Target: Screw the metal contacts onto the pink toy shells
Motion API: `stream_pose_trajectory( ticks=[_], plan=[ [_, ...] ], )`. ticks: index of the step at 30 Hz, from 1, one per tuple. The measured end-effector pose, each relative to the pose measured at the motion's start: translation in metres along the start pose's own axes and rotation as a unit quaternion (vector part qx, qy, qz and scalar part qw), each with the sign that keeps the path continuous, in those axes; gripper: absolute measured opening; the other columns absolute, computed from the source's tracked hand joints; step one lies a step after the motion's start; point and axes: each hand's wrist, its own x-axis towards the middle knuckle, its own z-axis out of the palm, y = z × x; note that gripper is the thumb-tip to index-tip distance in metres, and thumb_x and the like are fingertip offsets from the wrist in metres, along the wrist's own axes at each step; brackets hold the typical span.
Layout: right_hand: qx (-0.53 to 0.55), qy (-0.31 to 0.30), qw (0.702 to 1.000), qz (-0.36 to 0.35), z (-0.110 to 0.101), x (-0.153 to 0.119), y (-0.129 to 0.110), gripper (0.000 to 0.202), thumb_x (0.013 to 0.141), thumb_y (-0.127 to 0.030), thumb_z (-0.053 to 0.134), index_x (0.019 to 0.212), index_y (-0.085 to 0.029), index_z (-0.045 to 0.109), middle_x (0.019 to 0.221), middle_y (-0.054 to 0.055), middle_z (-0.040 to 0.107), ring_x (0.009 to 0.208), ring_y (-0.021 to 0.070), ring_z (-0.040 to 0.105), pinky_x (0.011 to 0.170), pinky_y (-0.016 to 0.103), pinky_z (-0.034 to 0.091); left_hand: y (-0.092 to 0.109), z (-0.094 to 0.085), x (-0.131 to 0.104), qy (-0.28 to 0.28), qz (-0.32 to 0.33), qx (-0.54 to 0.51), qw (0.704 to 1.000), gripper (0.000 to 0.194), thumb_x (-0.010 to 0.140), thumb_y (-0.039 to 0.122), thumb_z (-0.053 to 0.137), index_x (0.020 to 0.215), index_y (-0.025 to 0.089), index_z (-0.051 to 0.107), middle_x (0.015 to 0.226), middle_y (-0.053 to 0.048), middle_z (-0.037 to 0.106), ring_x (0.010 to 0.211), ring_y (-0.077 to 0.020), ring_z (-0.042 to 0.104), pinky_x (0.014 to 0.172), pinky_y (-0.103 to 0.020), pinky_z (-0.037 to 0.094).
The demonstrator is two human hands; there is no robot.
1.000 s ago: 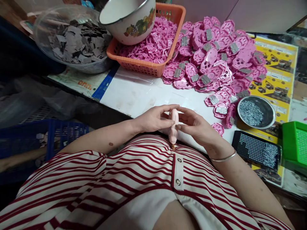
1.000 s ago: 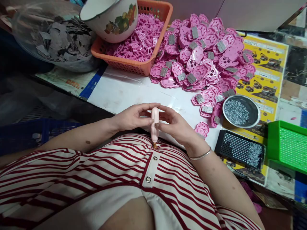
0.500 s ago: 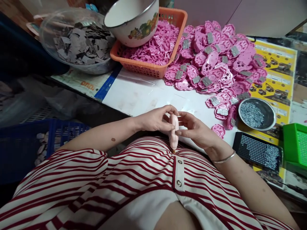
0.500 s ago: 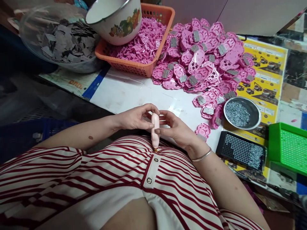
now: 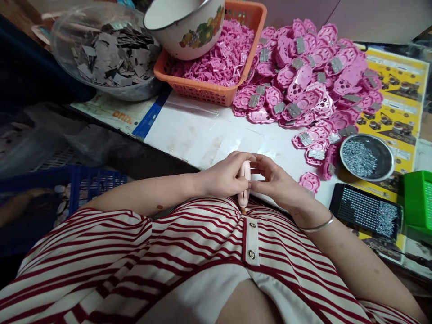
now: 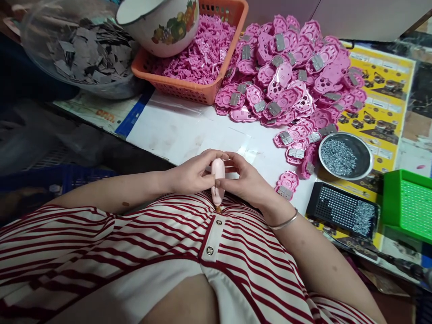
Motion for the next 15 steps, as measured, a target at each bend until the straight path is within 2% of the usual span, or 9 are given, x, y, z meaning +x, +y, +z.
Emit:
stream_pose_trajectory(
  ticks=[3,5,10,15],
  plan=[
    [-0.035,0.066,0.997,0.000,0.005,0.001,-0.001,0.052,0.070,-0.020,0.071,0.119,-0.023,0.057,0.115,0.006,0.065,0.108,0.0240,0.060,0.098,0.042,0.049,0.005,0.001,-0.003,0.023,0.014,0.051,0.998,0.056,0.070,0.008,0.054,0.126,0.016,0.050,0.132,-0.015,0.053,0.129,-0.0267,0.050,0.115,-0.045,0.039],
    [-0.029,0.091,0.995,0.007,0.005,0.001,-0.002,0.051,0.070,-0.019,0.069,0.120,-0.023,0.059,0.111,0.006,0.066,0.104,0.0237,0.061,0.095,0.042,0.050,0.008,0.000,-0.005,0.020,0.023,0.059,0.998,0.063,0.070,0.007,0.052,0.133,0.014,0.047,0.135,-0.016,0.052,0.132,-0.0264,0.049,0.116,-0.044,0.038],
    [0.109,0.034,0.993,0.002,0.000,-0.004,-0.001,0.048,0.077,-0.026,0.072,0.124,-0.026,0.061,0.118,0.005,0.068,0.109,0.0246,0.064,0.101,0.045,0.050,0.013,-0.002,-0.008,0.022,-0.004,-0.001,1.000,0.066,0.081,0.022,0.057,0.144,0.013,0.037,0.144,-0.019,0.047,0.130,-0.0294,0.052,0.097,-0.040,0.054],
    [0.099,0.020,0.994,-0.031,-0.005,-0.010,0.000,0.048,0.078,-0.025,0.074,0.125,-0.028,0.061,0.128,0.003,0.065,0.123,0.0247,0.059,0.111,0.044,0.044,0.011,-0.003,-0.005,0.012,0.013,-0.018,1.000,0.051,0.083,0.021,0.056,0.134,0.017,0.047,0.131,-0.013,0.058,0.116,-0.0246,0.062,0.093,-0.037,0.056]
  ],
)
